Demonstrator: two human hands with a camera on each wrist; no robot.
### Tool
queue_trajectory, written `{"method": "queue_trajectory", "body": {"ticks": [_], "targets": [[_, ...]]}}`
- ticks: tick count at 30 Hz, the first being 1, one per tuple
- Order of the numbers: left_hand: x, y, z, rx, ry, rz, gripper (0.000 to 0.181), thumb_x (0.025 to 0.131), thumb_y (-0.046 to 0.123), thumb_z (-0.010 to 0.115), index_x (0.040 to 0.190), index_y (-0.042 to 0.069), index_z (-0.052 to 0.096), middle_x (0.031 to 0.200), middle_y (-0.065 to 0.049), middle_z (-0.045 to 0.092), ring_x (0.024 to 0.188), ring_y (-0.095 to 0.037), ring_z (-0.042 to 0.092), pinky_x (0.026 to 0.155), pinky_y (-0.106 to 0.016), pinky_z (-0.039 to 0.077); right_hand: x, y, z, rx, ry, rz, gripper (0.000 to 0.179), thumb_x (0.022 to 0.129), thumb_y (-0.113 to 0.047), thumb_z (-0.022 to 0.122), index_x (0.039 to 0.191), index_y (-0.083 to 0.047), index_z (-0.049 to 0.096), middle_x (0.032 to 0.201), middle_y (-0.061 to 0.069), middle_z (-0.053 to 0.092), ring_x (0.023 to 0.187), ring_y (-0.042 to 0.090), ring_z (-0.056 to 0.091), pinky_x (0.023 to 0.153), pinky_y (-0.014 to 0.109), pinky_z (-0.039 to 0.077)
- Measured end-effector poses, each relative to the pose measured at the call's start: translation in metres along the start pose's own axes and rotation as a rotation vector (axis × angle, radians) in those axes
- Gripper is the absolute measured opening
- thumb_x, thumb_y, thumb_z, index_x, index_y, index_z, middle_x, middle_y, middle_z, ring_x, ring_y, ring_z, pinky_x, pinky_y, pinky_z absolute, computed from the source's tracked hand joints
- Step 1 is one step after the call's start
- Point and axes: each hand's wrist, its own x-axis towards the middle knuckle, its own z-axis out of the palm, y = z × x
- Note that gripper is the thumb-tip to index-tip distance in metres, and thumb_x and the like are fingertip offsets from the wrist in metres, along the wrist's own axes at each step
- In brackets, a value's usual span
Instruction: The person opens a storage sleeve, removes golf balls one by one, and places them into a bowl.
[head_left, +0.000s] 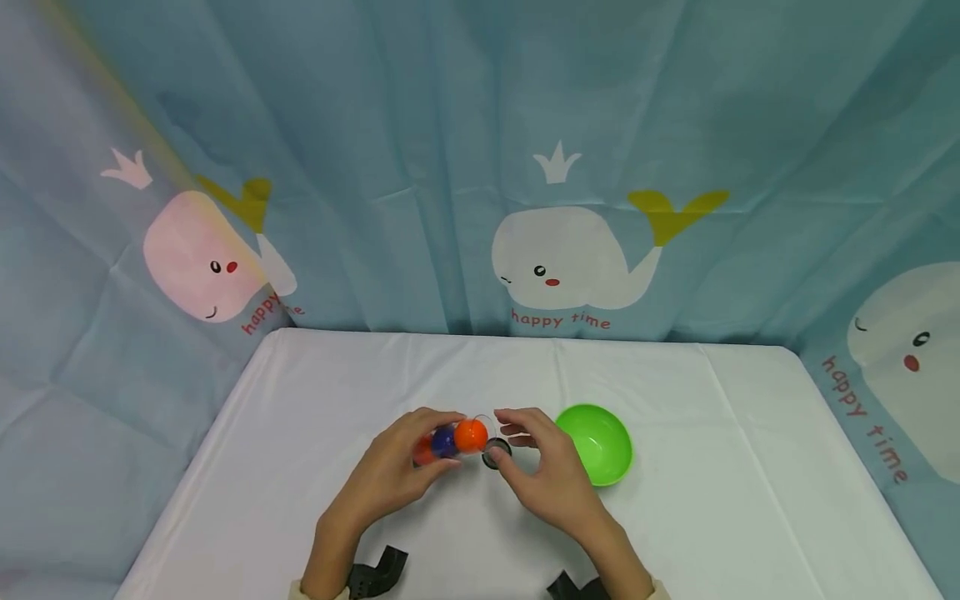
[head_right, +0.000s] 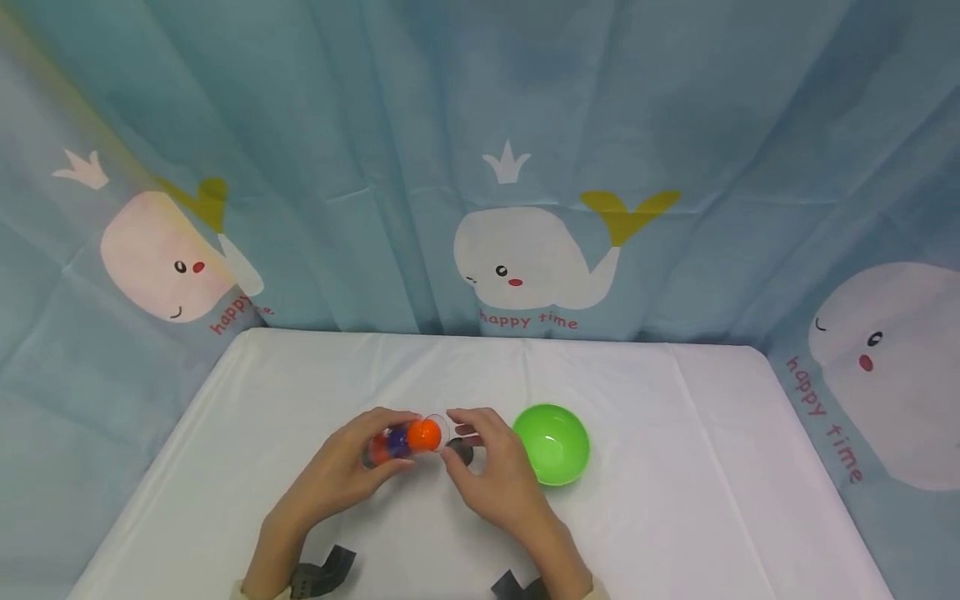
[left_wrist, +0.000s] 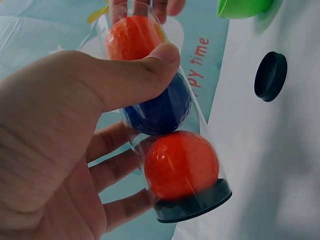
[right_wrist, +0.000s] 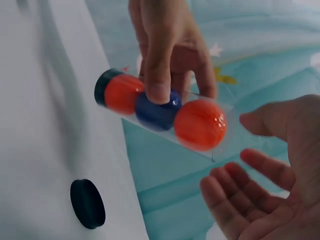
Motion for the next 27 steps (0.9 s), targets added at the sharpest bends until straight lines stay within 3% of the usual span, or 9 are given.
{"method": "queue_trajectory", "body": {"ticks": [7,15,20,27], "targets": [[-0.001,0.002,0.002,0.021,0.005,-0.001,0.055,0.084,0.029,0.091,0.134,0.038,0.068,0.122,0.020,0.068,0.118,-0.006,0.065,0.102,-0.040,0.060,0.002,0.010,-0.002,0.133,-0.061,-0.028,0.032,0.098,-0.021,0.078,0.127,-0.009,0.071,0.123,0.012,0.071,0.112,0.034,0.071,0.093,0.037,0.065],[0.001,0.005,0.003,0.074,0.039,0.043,0.055,0.082,0.031,0.093,0.132,0.038,0.071,0.116,0.019,0.067,0.112,-0.005,0.063,0.096,-0.036,0.058,0.001,0.015,-0.005,0.208,-0.094,-0.013,0.033,0.098,-0.019,0.078,0.129,-0.010,0.071,0.125,0.012,0.071,0.113,0.033,0.071,0.095,0.033,0.063],[-0.001,0.009,0.000,0.163,0.058,0.082,0.053,0.083,0.033,0.093,0.132,0.037,0.073,0.113,0.015,0.066,0.107,-0.007,0.059,0.092,-0.037,0.053,0.000,0.018,-0.004,0.261,-0.105,0.015,0.035,0.098,-0.017,0.077,0.130,-0.006,0.070,0.125,0.012,0.071,0.115,0.029,0.071,0.096,0.031,0.063],[-0.004,0.017,-0.006,0.271,0.099,0.117,0.055,0.082,0.027,0.094,0.132,0.037,0.073,0.115,0.009,0.066,0.108,-0.014,0.059,0.100,-0.045,0.050,0.002,0.019,-0.002,0.299,-0.140,0.049,0.040,0.098,-0.017,0.078,0.133,-0.002,0.068,0.127,0.012,0.070,0.116,0.025,0.071,0.097,0.030,0.062]]}}
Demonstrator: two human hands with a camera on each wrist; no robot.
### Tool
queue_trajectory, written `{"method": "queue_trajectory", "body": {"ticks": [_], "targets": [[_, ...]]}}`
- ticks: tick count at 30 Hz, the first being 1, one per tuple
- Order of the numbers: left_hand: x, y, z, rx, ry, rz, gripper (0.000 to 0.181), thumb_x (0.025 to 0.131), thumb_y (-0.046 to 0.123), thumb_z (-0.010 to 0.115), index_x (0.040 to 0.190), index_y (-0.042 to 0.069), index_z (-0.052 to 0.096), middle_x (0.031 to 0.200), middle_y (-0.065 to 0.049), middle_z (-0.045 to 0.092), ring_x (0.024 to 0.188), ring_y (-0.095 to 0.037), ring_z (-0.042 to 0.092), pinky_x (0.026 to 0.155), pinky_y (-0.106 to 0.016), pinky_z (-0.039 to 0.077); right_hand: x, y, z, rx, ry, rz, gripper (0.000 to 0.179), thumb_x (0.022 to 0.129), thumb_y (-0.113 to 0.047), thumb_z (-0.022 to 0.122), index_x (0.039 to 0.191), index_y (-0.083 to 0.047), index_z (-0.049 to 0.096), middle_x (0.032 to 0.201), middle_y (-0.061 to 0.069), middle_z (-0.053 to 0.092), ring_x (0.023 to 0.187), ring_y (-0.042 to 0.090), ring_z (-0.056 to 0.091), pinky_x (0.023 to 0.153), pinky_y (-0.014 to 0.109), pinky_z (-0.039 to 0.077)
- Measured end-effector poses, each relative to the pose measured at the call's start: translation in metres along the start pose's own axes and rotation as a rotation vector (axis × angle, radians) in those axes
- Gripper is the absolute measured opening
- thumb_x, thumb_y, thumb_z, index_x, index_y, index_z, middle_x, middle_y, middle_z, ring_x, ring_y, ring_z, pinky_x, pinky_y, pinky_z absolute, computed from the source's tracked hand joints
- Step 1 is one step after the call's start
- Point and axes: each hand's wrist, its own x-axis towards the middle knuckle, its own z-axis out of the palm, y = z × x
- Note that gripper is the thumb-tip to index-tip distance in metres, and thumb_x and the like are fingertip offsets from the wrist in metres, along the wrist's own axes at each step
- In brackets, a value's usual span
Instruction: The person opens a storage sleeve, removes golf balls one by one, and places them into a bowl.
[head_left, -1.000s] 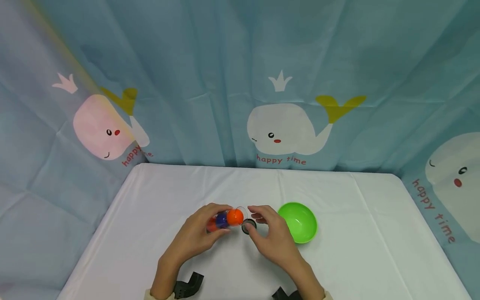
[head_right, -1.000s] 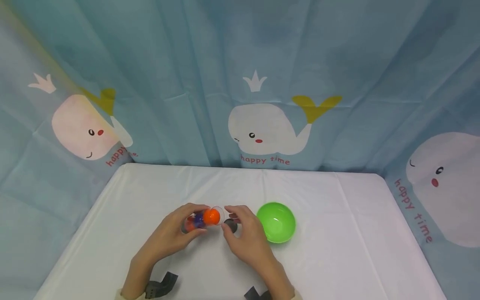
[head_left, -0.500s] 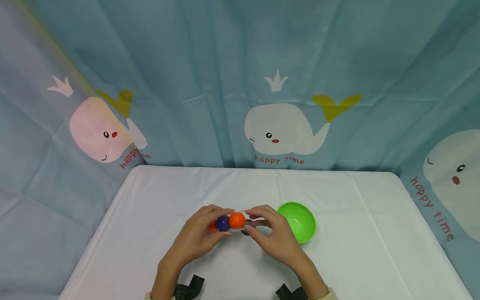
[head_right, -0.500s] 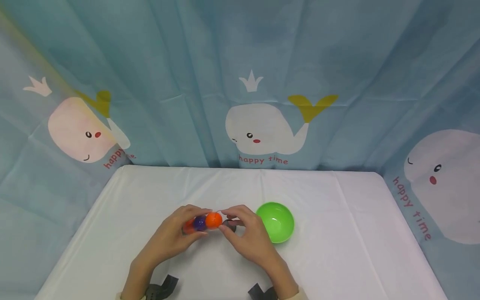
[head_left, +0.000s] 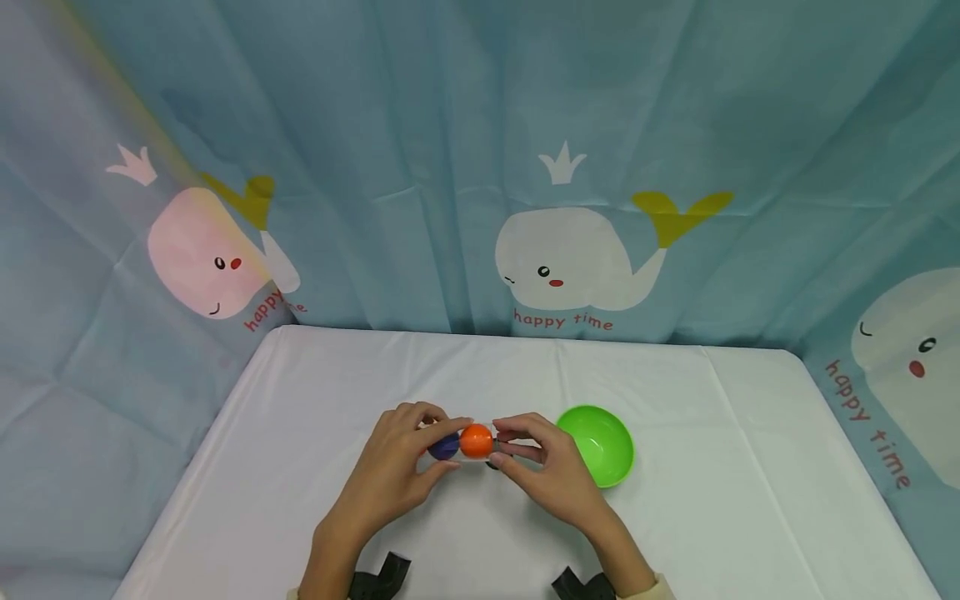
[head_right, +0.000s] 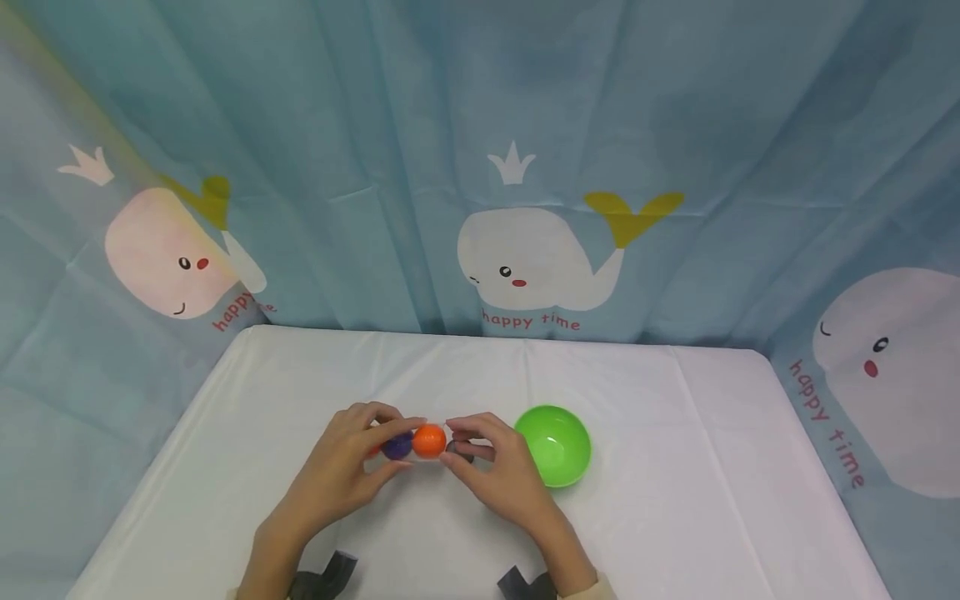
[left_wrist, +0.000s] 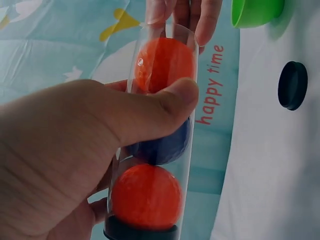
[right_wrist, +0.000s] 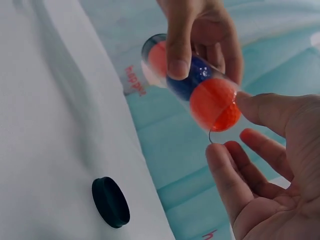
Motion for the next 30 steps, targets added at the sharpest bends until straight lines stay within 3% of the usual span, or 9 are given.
{"method": "queue_trajectory", "body": {"ticks": [6,13,18,25,30], "targets": [[0.000,0.007,-0.006,0.072,0.024,0.010,0.056,0.080,0.026,0.095,0.131,0.036,0.074,0.118,0.007,0.066,0.106,-0.018,0.060,0.102,-0.045,0.048,0.000,0.003,0.000,0.076,-0.014,0.058,0.042,0.097,-0.014,0.079,0.135,-0.001,0.067,0.130,0.013,0.068,0.118,0.022,0.070,0.098,0.029,0.061],[-0.001,0.013,-0.012,0.143,0.061,0.033,0.058,0.078,0.024,0.097,0.130,0.037,0.075,0.118,0.005,0.067,0.105,-0.017,0.057,0.104,-0.046,0.047,0.000,0.005,0.001,0.139,-0.024,0.049,0.039,0.098,-0.008,0.076,0.134,0.001,0.065,0.133,0.016,0.068,0.119,0.019,0.070,0.099,0.029,0.060],[-0.001,0.015,-0.014,0.175,0.097,0.065,0.059,0.075,0.022,0.098,0.128,0.035,0.076,0.118,0.002,0.068,0.112,-0.022,0.059,0.105,-0.047,0.046,0.002,0.007,0.003,0.163,-0.027,0.044,0.039,0.097,-0.007,0.076,0.134,-0.004,0.066,0.134,0.017,0.067,0.120,0.013,0.070,0.099,0.030,0.060],[-0.002,0.015,-0.017,0.177,0.115,0.089,0.061,0.073,0.020,0.099,0.128,0.034,0.076,0.119,0.000,0.068,0.115,-0.025,0.060,0.105,-0.048,0.046,0.001,0.004,0.004,0.166,-0.012,0.076,0.038,0.097,-0.010,0.077,0.134,-0.011,0.067,0.134,0.014,0.067,0.120,0.015,0.071,0.096,0.030,0.062],[-0.003,0.016,-0.020,0.170,0.099,0.073,0.061,0.075,0.021,0.098,0.129,0.035,0.075,0.120,0.000,0.068,0.116,-0.024,0.060,0.106,-0.048,0.046,0.001,0.002,0.004,0.177,-0.013,0.077,0.040,0.097,-0.008,0.077,0.135,-0.007,0.066,0.136,0.015,0.066,0.122,0.015,0.070,0.097,0.031,0.062]]}}
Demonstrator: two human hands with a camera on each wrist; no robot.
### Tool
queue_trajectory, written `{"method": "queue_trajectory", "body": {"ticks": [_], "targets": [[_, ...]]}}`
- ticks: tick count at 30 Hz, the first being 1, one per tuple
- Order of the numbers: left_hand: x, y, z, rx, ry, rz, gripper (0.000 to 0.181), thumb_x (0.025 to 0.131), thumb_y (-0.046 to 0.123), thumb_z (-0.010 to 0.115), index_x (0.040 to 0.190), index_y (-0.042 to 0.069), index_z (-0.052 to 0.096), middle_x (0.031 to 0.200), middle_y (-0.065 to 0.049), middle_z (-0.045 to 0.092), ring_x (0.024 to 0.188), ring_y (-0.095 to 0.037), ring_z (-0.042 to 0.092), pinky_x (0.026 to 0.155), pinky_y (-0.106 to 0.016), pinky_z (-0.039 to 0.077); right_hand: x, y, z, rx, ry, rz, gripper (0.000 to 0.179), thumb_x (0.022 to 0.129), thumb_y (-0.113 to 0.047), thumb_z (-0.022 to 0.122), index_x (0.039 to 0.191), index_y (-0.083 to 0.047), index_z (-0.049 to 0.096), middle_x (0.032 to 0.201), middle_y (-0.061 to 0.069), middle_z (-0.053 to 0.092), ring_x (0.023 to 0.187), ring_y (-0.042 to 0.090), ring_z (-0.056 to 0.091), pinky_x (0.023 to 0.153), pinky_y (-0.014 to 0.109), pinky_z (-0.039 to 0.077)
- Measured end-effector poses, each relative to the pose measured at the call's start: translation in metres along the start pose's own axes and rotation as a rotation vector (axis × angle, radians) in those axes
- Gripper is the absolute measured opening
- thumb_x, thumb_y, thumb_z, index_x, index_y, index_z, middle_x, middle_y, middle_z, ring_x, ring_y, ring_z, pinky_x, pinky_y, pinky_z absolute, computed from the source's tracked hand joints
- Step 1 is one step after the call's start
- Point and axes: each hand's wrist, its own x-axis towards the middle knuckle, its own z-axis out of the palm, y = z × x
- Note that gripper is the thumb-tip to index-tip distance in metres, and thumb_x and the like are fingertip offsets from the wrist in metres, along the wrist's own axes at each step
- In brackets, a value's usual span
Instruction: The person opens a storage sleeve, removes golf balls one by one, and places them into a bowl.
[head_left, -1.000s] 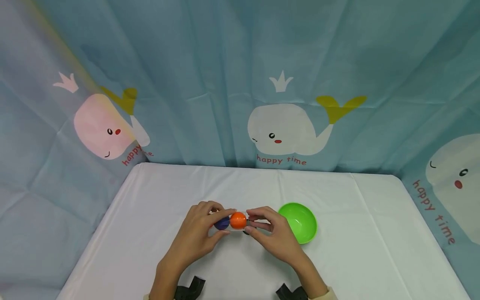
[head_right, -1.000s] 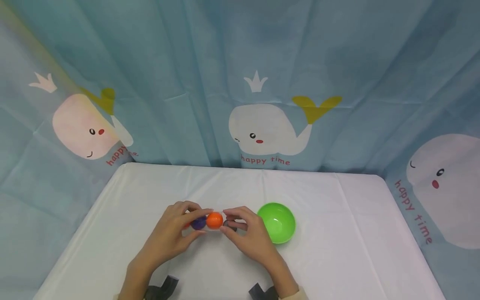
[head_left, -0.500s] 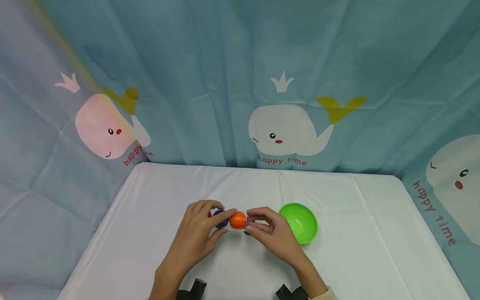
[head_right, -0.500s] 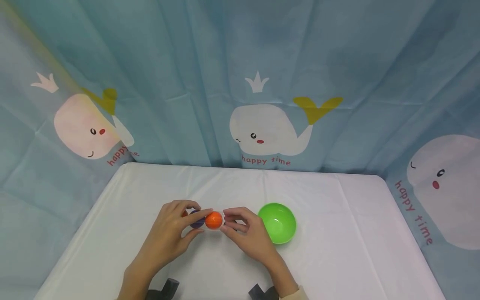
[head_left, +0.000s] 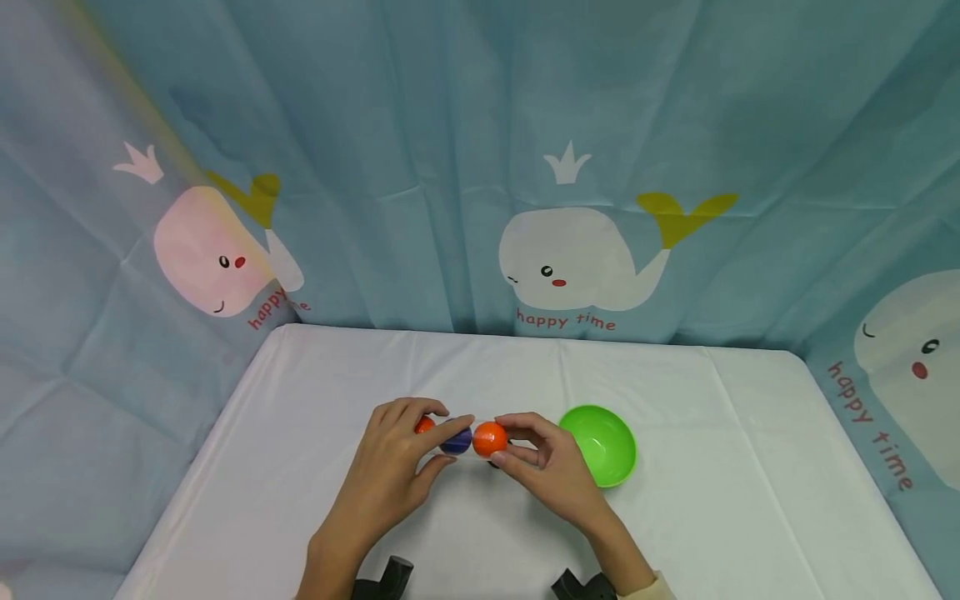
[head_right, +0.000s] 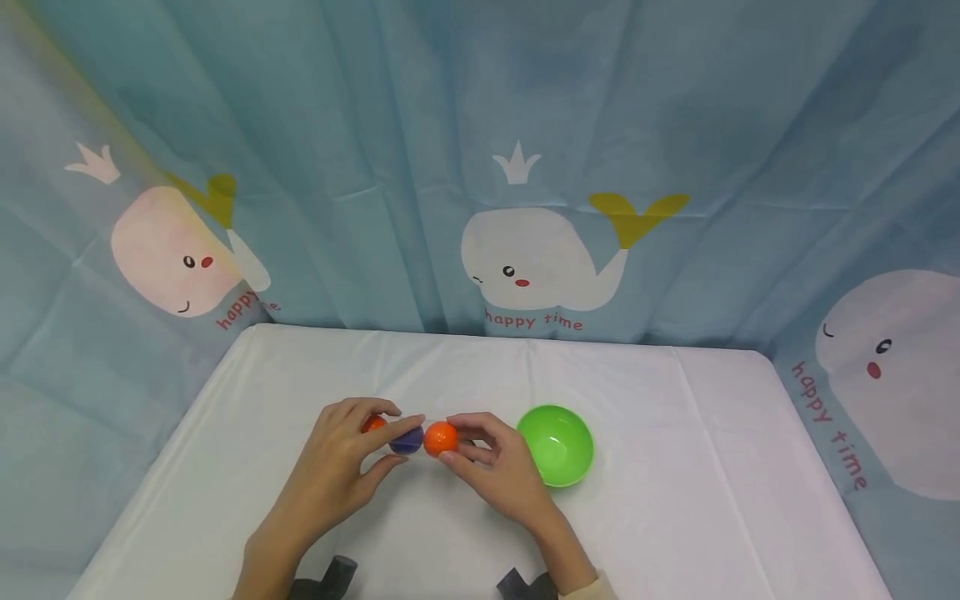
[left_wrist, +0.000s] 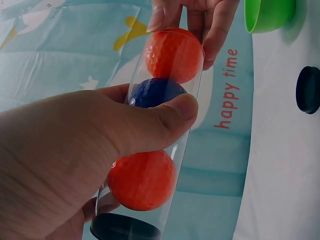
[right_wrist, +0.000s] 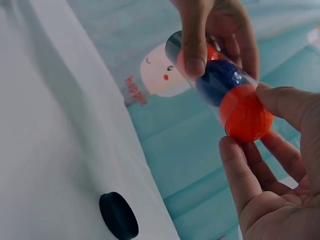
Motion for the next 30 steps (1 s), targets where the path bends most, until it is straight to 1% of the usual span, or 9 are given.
{"method": "queue_trajectory", "body": {"ticks": [4,7,12,16,18,21,24,30], "targets": [[0.0004,-0.0003,-0.0009,-0.003,-0.005,-0.006,0.061,0.075,0.021,0.098,0.130,0.036,0.075,0.121,0.001,0.068,0.115,-0.023,0.060,0.107,-0.047,0.046,0.0002,-0.0017,-0.0006,0.011,-0.008,-0.002,0.042,0.098,-0.008,0.076,0.137,-0.003,0.064,0.137,0.017,0.065,0.121,0.015,0.070,0.097,0.029,0.062],[0.0009,-0.0013,-0.0005,-0.014,-0.007,-0.007,0.062,0.075,0.021,0.098,0.131,0.036,0.074,0.122,0.001,0.069,0.115,-0.022,0.060,0.107,-0.047,0.046,0.0003,-0.0029,-0.0013,0.017,-0.009,0.002,0.041,0.098,-0.008,0.076,0.136,-0.005,0.065,0.137,0.018,0.065,0.120,0.017,0.070,0.096,0.028,0.062],[0.0013,-0.0027,0.0006,-0.026,0.001,-0.003,0.062,0.075,0.021,0.098,0.130,0.035,0.075,0.121,0.000,0.069,0.115,-0.022,0.061,0.105,-0.047,0.047,0.0009,-0.0041,-0.0019,0.032,-0.021,-0.010,0.040,0.098,-0.007,0.075,0.136,-0.006,0.065,0.136,0.019,0.065,0.121,0.020,0.070,0.095,0.029,0.062],[0.0008,-0.0029,0.0014,-0.027,0.013,0.002,0.062,0.074,0.021,0.099,0.129,0.035,0.075,0.120,0.001,0.069,0.114,-0.022,0.061,0.104,-0.047,0.047,0.0005,-0.0054,-0.0025,0.030,-0.029,-0.013,0.040,0.098,-0.007,0.075,0.136,-0.006,0.064,0.137,0.019,0.064,0.121,0.020,0.069,0.095,0.029,0.062],[0.0006,-0.0031,0.0015,-0.027,0.012,0.002,0.061,0.074,0.022,0.099,0.129,0.034,0.075,0.120,0.001,0.069,0.114,-0.023,0.061,0.104,-0.047,0.047,0.0001,-0.0066,-0.0030,0.028,-0.029,-0.018,0.040,0.098,-0.007,0.075,0.137,-0.005,0.064,0.137,0.019,0.064,0.122,0.020,0.068,0.096,0.029,0.062],[0.0001,-0.0038,0.0015,-0.030,0.003,-0.009,0.061,0.075,0.023,0.098,0.130,0.034,0.075,0.121,0.002,0.068,0.115,-0.022,0.061,0.105,-0.047,0.047,-0.0002,-0.0080,-0.0043,0.020,-0.027,-0.025,0.041,0.098,-0.006,0.075,0.137,-0.003,0.063,0.137,0.019,0.063,0.122,0.017,0.067,0.096,0.029,0.062],[-0.0001,-0.0050,0.0016,-0.040,-0.010,-0.026,0.061,0.077,0.024,0.097,0.132,0.034,0.074,0.122,0.004,0.068,0.116,-0.021,0.061,0.105,-0.047,0.048,-0.0007,-0.0087,-0.0061,0.009,-0.020,-0.030,0.041,0.098,-0.006,0.075,0.137,-0.005,0.063,0.137,0.019,0.063,0.122,0.014,0.067,0.097,0.028,0.062],[-0.0002,-0.0064,0.0029,-0.069,-0.041,-0.043,0.059,0.081,0.025,0.095,0.135,0.034,0.072,0.123,0.005,0.068,0.108,-0.015,0.061,0.102,-0.045,0.051,-0.0035,-0.0096,-0.0100,-0.009,0.002,-0.039,0.040,0.098,-0.006,0.075,0.136,-0.007,0.064,0.136,0.018,0.064,0.121,0.013,0.067,0.097,0.028,0.062]]}}
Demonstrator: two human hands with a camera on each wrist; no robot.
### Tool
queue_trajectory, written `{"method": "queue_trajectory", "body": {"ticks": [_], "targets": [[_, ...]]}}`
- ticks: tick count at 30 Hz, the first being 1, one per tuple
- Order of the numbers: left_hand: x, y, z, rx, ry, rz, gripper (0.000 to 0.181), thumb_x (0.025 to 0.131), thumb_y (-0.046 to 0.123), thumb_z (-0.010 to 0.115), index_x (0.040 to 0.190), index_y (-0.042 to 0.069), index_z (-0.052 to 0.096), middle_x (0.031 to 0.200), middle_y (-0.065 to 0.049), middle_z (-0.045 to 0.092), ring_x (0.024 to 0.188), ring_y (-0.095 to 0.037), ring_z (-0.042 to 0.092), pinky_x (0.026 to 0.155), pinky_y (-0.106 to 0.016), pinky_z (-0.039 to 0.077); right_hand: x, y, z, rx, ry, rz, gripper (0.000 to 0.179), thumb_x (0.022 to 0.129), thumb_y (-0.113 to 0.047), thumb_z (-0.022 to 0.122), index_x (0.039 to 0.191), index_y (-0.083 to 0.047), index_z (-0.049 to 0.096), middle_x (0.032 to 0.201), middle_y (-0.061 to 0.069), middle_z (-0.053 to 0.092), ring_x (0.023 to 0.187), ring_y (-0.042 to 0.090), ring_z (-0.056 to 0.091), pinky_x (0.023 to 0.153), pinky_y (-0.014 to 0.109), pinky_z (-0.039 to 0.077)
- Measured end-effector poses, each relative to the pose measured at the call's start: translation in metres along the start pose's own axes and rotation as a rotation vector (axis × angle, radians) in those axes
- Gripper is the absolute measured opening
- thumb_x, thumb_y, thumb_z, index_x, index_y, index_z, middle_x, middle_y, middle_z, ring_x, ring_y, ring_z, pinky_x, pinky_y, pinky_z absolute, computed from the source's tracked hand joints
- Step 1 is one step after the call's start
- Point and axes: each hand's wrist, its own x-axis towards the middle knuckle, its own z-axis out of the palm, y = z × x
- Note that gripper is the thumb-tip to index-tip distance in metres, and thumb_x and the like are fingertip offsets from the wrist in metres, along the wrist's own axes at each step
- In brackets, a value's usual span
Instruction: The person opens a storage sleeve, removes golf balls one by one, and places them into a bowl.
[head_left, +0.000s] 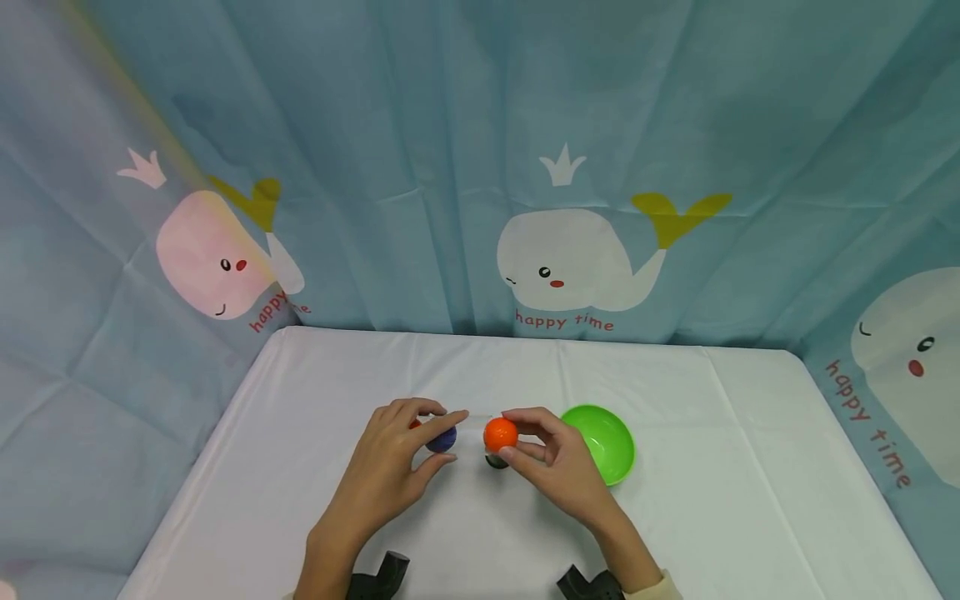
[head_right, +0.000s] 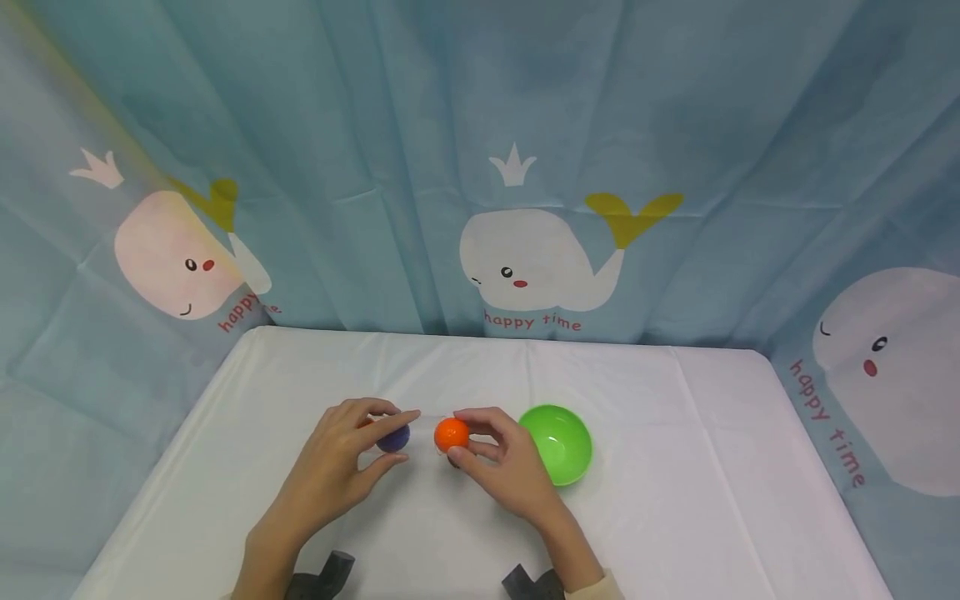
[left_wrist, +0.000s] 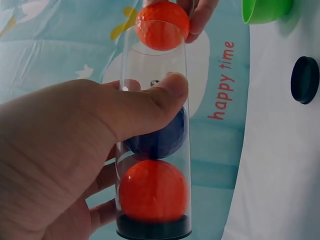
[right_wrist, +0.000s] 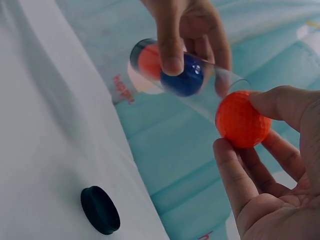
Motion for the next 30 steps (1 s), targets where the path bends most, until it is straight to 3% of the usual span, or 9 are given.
{"method": "queue_trajectory", "body": {"ticks": [5,14,21,30], "targets": [[0.001,0.000,0.001,-0.034,-0.002,-0.020,0.059,0.082,0.027,0.093,0.137,0.033,0.072,0.122,0.006,0.068,0.109,-0.014,0.062,0.100,-0.043,0.053,-0.002,-0.003,-0.004,-0.018,0.022,-0.011,0.041,0.097,-0.005,0.076,0.136,-0.006,0.064,0.136,0.016,0.064,0.122,0.013,0.067,0.097,0.029,0.062],[0.001,0.000,0.004,-0.079,-0.014,-0.050,0.062,0.085,0.035,0.090,0.142,0.041,0.066,0.121,0.010,0.069,0.109,-0.009,0.063,0.084,-0.033,0.056,-0.006,-0.006,-0.017,-0.042,0.086,-0.005,0.038,0.097,-0.003,0.075,0.133,-0.008,0.066,0.135,0.016,0.065,0.118,0.013,0.067,0.097,0.026,0.061],[0.001,-0.003,0.005,-0.085,-0.018,-0.050,0.063,0.085,0.036,0.090,0.142,0.042,0.065,0.121,0.011,0.068,0.111,-0.009,0.064,0.085,-0.033,0.057,-0.009,-0.013,-0.030,-0.046,0.142,0.024,0.038,0.097,-0.002,0.074,0.134,-0.003,0.064,0.136,0.019,0.063,0.115,0.011,0.069,0.093,0.024,0.062],[0.000,-0.006,0.004,-0.104,-0.015,-0.061,0.062,0.085,0.036,0.089,0.142,0.043,0.065,0.121,0.012,0.068,0.114,-0.010,0.065,0.087,-0.037,0.057,-0.012,-0.021,-0.053,-0.119,0.191,-0.008,0.035,0.098,-0.001,0.072,0.132,-0.002,0.065,0.132,0.017,0.065,0.115,0.010,0.070,0.092,0.023,0.062]]}}
